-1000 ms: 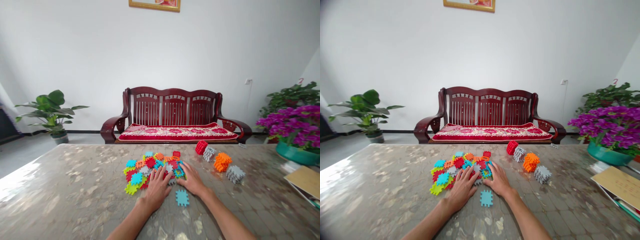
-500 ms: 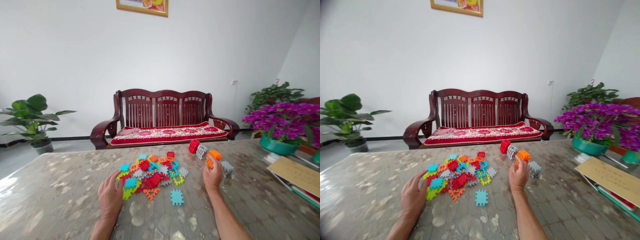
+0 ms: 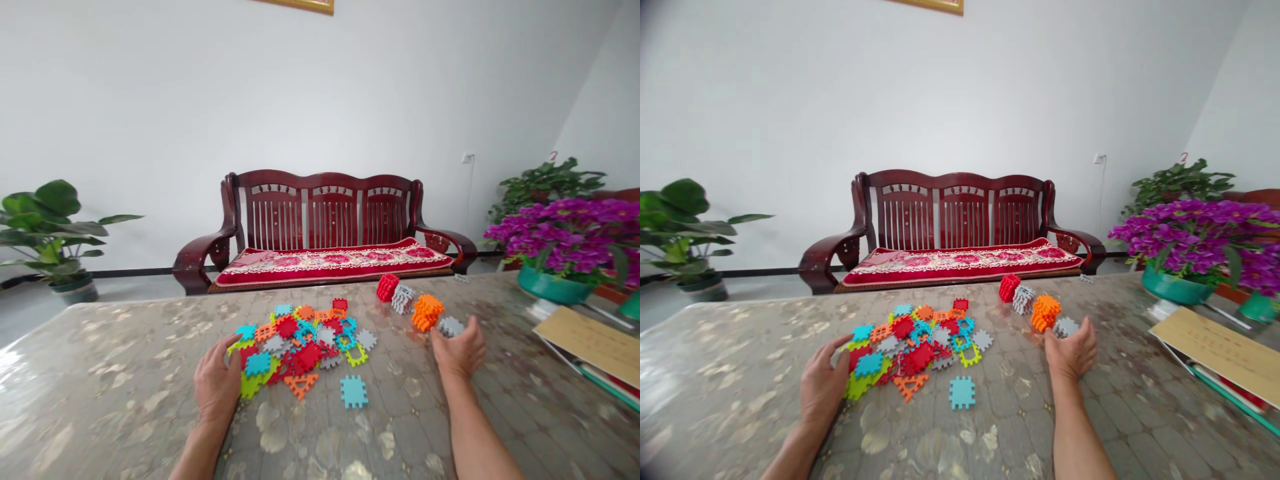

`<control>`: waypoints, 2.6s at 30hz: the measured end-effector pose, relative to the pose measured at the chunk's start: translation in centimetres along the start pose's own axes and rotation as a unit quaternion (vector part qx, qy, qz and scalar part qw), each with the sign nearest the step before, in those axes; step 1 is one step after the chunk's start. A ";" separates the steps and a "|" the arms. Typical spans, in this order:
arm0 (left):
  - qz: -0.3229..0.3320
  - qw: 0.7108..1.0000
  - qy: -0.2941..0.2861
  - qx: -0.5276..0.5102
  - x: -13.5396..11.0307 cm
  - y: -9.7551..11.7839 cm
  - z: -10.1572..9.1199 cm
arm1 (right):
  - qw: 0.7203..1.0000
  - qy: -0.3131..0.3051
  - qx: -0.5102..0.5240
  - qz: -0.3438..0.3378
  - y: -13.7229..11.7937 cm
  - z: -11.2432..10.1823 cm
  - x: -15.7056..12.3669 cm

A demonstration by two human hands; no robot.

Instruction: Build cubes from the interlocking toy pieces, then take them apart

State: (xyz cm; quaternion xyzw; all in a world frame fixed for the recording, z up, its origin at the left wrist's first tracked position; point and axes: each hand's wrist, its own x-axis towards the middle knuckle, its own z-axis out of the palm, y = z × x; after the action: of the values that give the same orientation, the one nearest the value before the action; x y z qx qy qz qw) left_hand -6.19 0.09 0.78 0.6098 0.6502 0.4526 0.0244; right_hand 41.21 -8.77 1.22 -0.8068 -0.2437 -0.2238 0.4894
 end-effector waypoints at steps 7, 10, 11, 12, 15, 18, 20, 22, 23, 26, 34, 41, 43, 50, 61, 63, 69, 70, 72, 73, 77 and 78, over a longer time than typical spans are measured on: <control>-0.032 0.999 -0.015 -0.036 0.2 -0.2 0.2 | 0.984 -0.125 -0.079 0.103 0.6 -0.3 0.6; -0.042 0.998 -0.033 -0.043 0.3 -0.2 0.4 | 0.975 -0.153 -0.128 0.102 0.4 -0.7 0.7; -0.046 0.997 -0.039 -0.043 0.3 -0.3 0.5 | 0.971 -0.161 -0.143 0.100 0.3 -0.8 0.7; -0.050 0.997 -0.044 -0.042 0.3 -0.3 0.6 | 0.968 -0.170 -0.155 0.098 0.2 -0.9 0.7; -0.050 0.996 -0.052 -0.045 0.3 -0.5 0.8 | 0.964 -0.178 -0.176 0.094 0.2 -1.0 0.7; -0.046 0.996 -0.057 -0.050 0.3 -0.5 0.8 | 0.962 -0.178 -0.186 0.096 0.4 -0.8 0.8; -0.047 0.996 -0.063 -0.049 0.3 -0.4 0.7 | 0.962 -0.176 -0.186 0.096 0.6 -0.6 0.8; -0.049 0.995 -0.068 -0.048 0.3 -0.3 0.7 | 0.964 -0.172 -0.181 0.095 0.6 -0.5 0.7; -0.050 0.995 -0.069 -0.047 0.3 -0.3 0.7 | 0.964 -0.169 -0.179 0.095 0.6 -0.5 0.7; -0.045 0.995 -0.071 -0.045 0.3 -0.3 0.7 | 0.965 -0.172 -0.179 0.087 0.6 -0.5 0.6; -0.049 0.995 -0.072 -0.043 0.3 -0.2 0.6 | 0.972 -0.189 -0.118 0.073 -0.4 -0.1 0.2; -0.047 0.995 -0.083 -0.042 0.2 -0.6 1.0 | 0.984 -0.167 -0.032 0.061 -1.6 0.2 -0.8; -0.050 0.994 -0.092 -0.043 0.2 -0.6 1.1 | 0.984 -0.163 -0.015 0.067 -1.8 0.3 -0.9; -0.064 0.992 -0.102 -0.045 0.2 -0.2 1.0 | 0.985 -0.156 0.058 0.054 -2.6 1.1 -1.8; -0.055 0.992 -0.102 -0.052 0.2 -0.1 1.0 | 0.933 -0.268 0.242 0.015 -6.5 2.0 -5.4; -0.058 0.992 -0.101 -0.052 0.2 0.2 0.8 | 0.920 -0.287 0.266 0.013 -7.5 2.1 -6.5; -0.065 0.990 -0.115 -0.044 0.2 1.0 0.4 | 0.889 -0.348 0.298 0.009 -10.8 2.0 -9.9; -0.063 0.990 -0.117 -0.044 0.2 1.0 0.4 | 0.886 -0.352 0.300 -0.003 -11.3 2.0 -10.4; -0.062 0.990 -0.121 -0.042 0.2 0.8 0.5 | 0.884 -0.355 0.301 -0.047 -11.9 2.0 -11.3; -0.063 0.990 -0.123 -0.040 0.2 0.8 0.5 | 0.883 -0.354 0.298 -0.076 -12.1 2.0 -11.6; -0.065 0.989 -0.130 -0.034 0.2 0.7 0.6 | 0.872 -0.355 0.277 -0.190 -12.3 1.8 -12.4; -0.065 0.989 -0.130 -0.034 0.2 0.8 0.6 | 0.868 -0.355 0.272 -0.214 -12.3 1.7 -12.5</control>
State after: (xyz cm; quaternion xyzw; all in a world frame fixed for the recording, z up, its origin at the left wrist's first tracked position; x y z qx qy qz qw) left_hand -5.31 0.42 0.99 0.6190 0.6637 0.3887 0.1589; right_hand 24.07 -4.51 1.39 -0.5950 -0.6188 0.0539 0.5100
